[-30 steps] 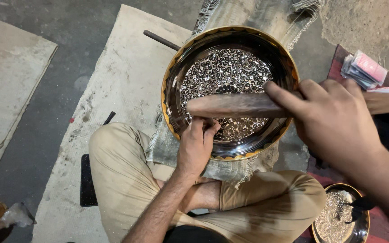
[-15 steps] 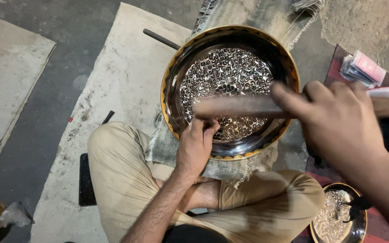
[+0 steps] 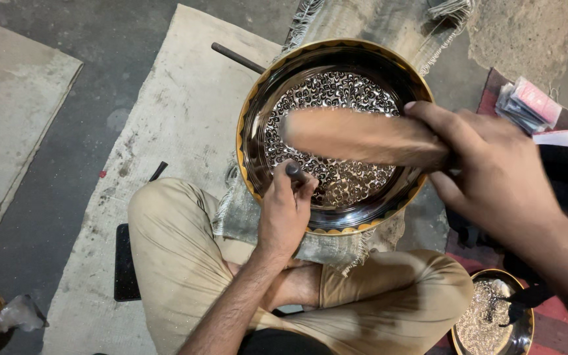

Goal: The person sits cross-legged and uses a hammer and a small metal punch to create a textured pattern on a large circular metal plate. They repeatedly strike the punch with the hammer, moving across the surface to form a dense pattern of indentations.

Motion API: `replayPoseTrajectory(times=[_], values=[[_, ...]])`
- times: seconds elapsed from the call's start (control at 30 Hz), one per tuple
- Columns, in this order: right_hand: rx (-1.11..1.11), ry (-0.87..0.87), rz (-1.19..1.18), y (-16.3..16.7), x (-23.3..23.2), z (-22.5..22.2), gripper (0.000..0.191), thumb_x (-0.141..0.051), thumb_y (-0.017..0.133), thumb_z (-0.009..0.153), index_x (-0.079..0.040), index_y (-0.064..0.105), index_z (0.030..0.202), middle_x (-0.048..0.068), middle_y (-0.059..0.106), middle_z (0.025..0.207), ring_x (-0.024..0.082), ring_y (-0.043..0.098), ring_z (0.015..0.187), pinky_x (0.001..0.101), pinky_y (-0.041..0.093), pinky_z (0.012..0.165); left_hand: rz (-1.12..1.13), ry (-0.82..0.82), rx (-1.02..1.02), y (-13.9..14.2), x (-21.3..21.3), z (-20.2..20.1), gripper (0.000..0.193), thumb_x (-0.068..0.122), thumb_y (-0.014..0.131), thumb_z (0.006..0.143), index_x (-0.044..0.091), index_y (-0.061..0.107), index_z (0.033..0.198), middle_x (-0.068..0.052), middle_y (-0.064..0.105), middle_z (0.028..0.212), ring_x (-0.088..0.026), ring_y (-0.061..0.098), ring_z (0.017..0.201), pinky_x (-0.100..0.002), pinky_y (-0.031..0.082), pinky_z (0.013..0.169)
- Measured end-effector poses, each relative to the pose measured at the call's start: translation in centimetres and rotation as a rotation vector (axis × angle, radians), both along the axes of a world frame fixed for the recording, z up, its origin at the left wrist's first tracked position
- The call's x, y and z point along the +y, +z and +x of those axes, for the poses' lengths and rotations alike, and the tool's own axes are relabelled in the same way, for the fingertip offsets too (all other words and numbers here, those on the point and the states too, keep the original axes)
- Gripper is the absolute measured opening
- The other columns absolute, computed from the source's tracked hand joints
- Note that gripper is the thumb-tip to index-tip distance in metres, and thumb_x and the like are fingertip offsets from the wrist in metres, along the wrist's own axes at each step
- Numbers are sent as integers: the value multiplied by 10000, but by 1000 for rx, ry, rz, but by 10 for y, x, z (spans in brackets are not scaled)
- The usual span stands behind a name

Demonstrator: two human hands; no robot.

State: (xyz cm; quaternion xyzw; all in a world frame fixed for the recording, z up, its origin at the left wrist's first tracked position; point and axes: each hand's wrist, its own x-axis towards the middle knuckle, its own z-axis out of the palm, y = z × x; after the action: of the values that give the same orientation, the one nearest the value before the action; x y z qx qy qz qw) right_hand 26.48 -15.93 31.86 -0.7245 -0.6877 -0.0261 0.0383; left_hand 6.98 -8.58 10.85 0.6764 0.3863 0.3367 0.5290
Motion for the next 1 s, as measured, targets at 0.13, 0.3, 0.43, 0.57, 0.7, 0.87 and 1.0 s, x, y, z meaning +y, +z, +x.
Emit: replayPoseTrajectory(times=[0.13, 0.3, 0.43, 0.57, 0.7, 0.87, 1.0], values=[[223, -141, -37, -9, 3, 1, 749, -123, 745, 781, -166, 504, 1488, 140, 678, 1107, 317, 708, 928, 442, 577, 820, 30, -24, 30, -5, 0, 0, 396, 194, 639, 1024, -19, 440, 1292, -117, 722, 991, -254, 757, 913, -401, 616, 768], [-542, 62, -184, -3, 8, -4, 660, -152, 776, 881, -283, 552, 1488, 122, 715, 1092, 313, 707, 940, 499, 543, 895, 47, -20, 108, -13, -4, 1, 252, 181, 675, 1038, 13, 529, 1156, -137, 724, 1001, -272, 757, 885, -435, 609, 739], [-258, -6, -138, 4, 15, -11, 746, -153, 731, 795, -228, 534, 1511, 137, 700, 1075, 325, 691, 927, 474, 548, 872, 112, 13, -30, -14, -5, 2, 271, 144, 649, 1024, 3, 515, 1213, -130, 730, 990, -275, 762, 908, -431, 611, 767], [-209, 9, -81, 15, 14, -19, 697, -163, 655, 822, -261, 505, 1495, 118, 674, 1077, 305, 653, 932, 466, 520, 865, 88, 0, -46, -10, -3, 1, 292, 148, 637, 1029, 9, 498, 1245, -112, 736, 971, -255, 770, 902, -411, 619, 771], [-923, -45, -290, 21, -2, -30, 764, -231, 682, 852, -416, 474, 1564, -31, 662, 919, 167, 670, 828, 428, 546, 903, -94, -37, 79, -4, -1, 1, 337, 190, 643, 1027, 31, 471, 1269, -111, 739, 976, -237, 768, 881, -394, 649, 744], [-492, -252, -264, -1, -40, -20, 764, -299, 732, 816, -274, 514, 1548, 32, 666, 920, 249, 666, 802, 395, 560, 780, -47, -83, -278, 3, 17, -3, 341, 216, 619, 1047, 28, 444, 1271, -125, 753, 1131, -231, 775, 1067, -436, 675, 946], [232, -583, 38, -58, -89, -12, 790, -276, 875, 768, -98, 521, 1451, 137, 674, 1028, 287, 694, 939, 398, 568, 760, -97, -510, 16, 9, 49, 4, 435, 277, 643, 998, 104, 442, 1343, -88, 766, 1061, -235, 785, 977, -457, 665, 900]])
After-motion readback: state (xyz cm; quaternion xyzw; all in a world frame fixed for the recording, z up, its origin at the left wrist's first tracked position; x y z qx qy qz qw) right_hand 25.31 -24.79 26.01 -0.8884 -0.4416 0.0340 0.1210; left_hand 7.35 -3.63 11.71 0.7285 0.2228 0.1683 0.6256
